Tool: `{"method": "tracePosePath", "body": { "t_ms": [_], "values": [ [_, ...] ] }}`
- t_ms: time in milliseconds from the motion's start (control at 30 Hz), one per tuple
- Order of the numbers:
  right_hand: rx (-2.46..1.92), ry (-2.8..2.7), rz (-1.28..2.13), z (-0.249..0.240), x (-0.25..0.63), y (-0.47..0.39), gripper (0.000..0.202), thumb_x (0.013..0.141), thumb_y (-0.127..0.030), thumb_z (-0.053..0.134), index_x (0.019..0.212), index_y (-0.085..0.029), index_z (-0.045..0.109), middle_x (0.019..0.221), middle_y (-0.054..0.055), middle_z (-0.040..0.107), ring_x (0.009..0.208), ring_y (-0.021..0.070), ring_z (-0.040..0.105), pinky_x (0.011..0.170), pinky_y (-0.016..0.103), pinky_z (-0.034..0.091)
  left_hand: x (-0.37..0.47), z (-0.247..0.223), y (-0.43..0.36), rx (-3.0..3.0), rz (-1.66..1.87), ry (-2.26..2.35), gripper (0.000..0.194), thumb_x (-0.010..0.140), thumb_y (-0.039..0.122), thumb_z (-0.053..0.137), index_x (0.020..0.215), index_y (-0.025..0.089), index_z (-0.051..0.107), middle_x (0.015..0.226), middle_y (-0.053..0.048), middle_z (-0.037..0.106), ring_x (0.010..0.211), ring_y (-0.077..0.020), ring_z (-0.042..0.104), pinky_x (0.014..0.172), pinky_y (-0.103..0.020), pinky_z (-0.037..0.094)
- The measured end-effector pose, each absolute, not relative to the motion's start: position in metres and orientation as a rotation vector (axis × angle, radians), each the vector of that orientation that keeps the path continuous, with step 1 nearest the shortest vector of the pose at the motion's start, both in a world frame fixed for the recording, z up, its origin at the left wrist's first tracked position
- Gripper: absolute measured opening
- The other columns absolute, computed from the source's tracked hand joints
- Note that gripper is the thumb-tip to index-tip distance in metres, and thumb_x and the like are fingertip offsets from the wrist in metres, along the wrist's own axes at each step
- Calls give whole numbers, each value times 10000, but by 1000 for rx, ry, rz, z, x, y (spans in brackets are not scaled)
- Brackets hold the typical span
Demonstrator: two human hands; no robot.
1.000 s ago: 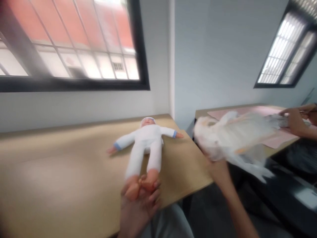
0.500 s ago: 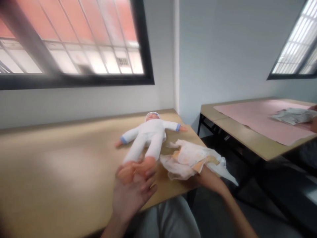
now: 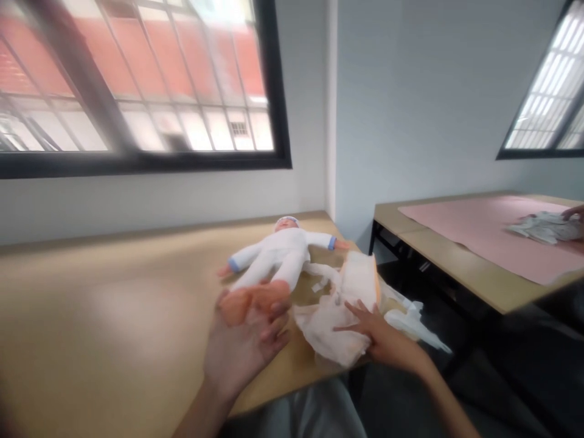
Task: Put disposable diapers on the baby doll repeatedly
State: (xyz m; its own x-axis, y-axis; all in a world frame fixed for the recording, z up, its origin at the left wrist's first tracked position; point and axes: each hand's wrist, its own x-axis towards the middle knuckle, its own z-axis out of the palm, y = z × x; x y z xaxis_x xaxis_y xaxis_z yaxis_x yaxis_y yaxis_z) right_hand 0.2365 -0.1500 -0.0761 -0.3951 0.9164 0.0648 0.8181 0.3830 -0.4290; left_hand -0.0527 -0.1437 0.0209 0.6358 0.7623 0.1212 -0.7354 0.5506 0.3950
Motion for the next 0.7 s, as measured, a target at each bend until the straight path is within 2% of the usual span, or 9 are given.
{"method": "tracePosePath", "body": {
  "t_ms": [100,167,267,467,600,700],
  "values": [
    [-1674,-2425,464,-91,230,-153,765,788,-82,544,1475,-364,361,1614,45,99,1472,337,50,1159,615,115,-56,37,-138,511,911,93,417,862,602,459,964,234,627,830,-52,569,612,-164,484,622,-312,409],
    [-1791,-2436,372,-97,221,-152,793,774,-38,534,1481,-349,358,1615,89,64,1458,376,-1,1145,643,117,-57,51,-132,588,926,114,403,872,582,444,985,233,610,822,-50,566,605,-164,480,615,-319,414],
    [-1762,-2518,327,-96,208,-151,779,759,-2,536,1439,-368,435,1620,87,73,1451,398,-29,1137,655,126,-57,74,-118,696,946,124,387,885,559,411,953,225,595,823,-53,553,606,-165,480,603,-325,422],
    [-1319,-2731,580,-80,193,-149,637,814,-110,595,1378,-393,507,1631,11,90,1480,350,-4,1168,611,111,-52,114,-88,783,990,147,410,931,484,288,973,218,598,836,-65,533,620,-170,488,589,-324,433],
    [-1130,-2777,660,-73,183,-138,627,861,-184,577,1451,-324,420,1622,30,153,1494,297,47,1193,561,99,-46,129,-74,793,995,145,404,921,496,319,1003,213,596,826,-63,546,640,-180,518,614,-337,450],
    [-1098,-2778,637,-70,174,-126,645,867,-205,572,1479,-269,379,1613,64,185,1494,295,78,1195,562,90,-41,135,-68,783,986,135,418,906,533,344,989,207,592,848,-73,559,662,-193,543,624,-353,465]
  ]
}}
